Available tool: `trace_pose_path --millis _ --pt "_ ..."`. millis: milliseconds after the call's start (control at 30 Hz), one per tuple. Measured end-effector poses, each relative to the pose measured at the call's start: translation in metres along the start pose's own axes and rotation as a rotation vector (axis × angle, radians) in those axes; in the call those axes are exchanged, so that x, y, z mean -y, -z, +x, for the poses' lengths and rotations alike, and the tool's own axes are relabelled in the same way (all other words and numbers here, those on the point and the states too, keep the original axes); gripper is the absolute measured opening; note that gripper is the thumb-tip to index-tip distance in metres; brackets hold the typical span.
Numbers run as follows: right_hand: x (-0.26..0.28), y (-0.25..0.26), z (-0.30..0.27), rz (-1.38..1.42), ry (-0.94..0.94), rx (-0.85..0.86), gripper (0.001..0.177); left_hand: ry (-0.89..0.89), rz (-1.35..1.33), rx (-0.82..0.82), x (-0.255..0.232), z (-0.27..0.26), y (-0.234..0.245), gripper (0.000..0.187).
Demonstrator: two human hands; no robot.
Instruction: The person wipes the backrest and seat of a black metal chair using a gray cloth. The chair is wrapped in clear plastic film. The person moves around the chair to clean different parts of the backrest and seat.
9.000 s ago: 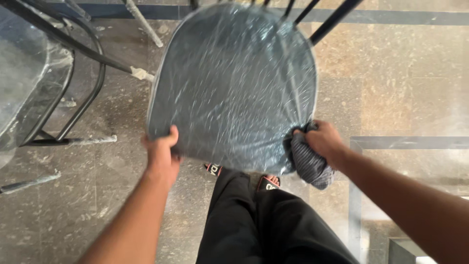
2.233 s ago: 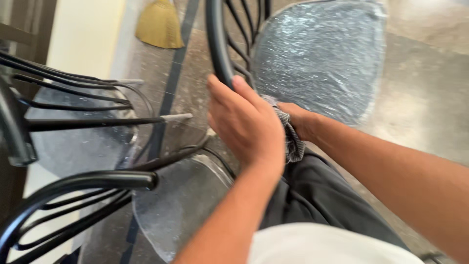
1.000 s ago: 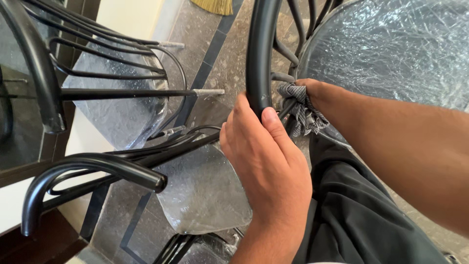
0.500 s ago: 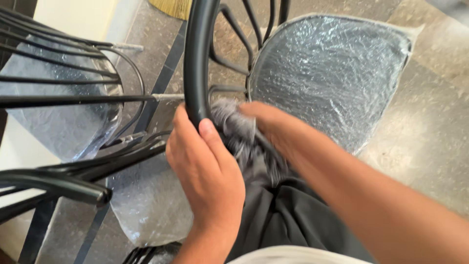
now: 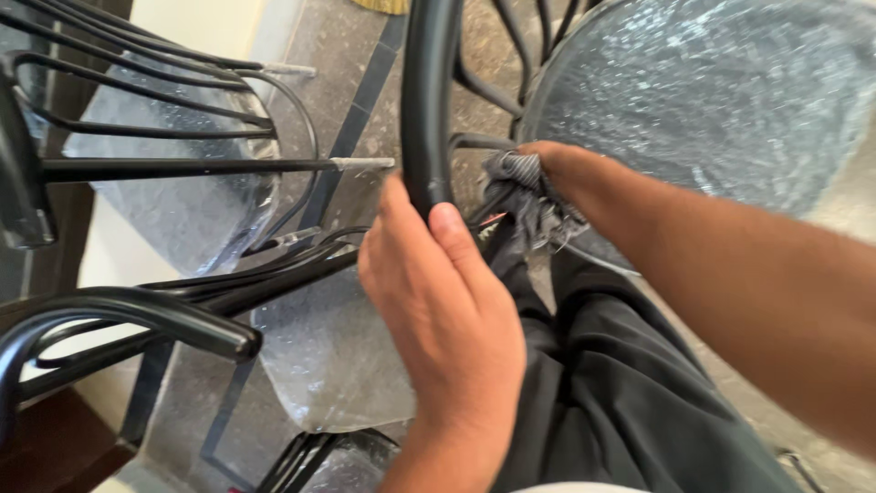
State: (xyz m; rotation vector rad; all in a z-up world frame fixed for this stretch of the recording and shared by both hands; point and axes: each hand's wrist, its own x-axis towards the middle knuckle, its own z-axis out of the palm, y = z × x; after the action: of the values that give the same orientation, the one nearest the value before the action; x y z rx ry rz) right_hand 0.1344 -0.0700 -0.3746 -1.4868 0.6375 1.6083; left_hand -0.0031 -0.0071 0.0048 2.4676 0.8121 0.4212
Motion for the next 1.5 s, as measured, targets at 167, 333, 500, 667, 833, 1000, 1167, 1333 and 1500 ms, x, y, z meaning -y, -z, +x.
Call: trace_pose_path --millis 167,333,500,667,833,1000,1167,1333,1500 --pt "-0.009 -0.026 0.025 0.084 -0.012 -0.014 0.027 -0.026 0.029 -0.011 0.003 0.001 -0.001 0.039" --pt "-0.024 0.009 0.002 0.159 0.136 -0.158 0.033 0.000 0.015 -0.009 0.005 0.000 -0.002 0.039" --pt "-0.042 -0.026 -0.122 0.360 0.326 0.150 0.032 -0.016 0.035 -0.075 0.005 0.010 -0.009 0.040" --pt "-0.022 -0.060 -0.187 -0.216 0.467 -0.016 0.033 -0.024 0.026 -0.057 0.009 0.004 -0.008 0.039" --pt "0.025 -0.040 -0.252 -0.241 0.226 -0.292 0.031 0.011 0.031 -0.019 0.006 0.006 -0.004 0.038" --pt "0.055 -0.039 -0.318 0.369 0.171 -0.238 0.032 -0.007 0.071 -0.043 0.004 0.006 -0.004 0.040" --pt "0.064 -0.054 -0.218 0.534 0.264 0.521 0.025 0.023 0.031 -0.025 0.000 0.006 -0.003 0.038" --pt "0.058 -0.052 -0.169 0.665 0.295 0.458 0.027 -0.019 0.073 -0.085 -0.003 0.010 0.002 0.040" --pt "0.054 -0.038 -0.164 0.581 0.270 0.367 0.027 0.004 0.062 -0.066 -0.005 0.007 0.003 0.039"
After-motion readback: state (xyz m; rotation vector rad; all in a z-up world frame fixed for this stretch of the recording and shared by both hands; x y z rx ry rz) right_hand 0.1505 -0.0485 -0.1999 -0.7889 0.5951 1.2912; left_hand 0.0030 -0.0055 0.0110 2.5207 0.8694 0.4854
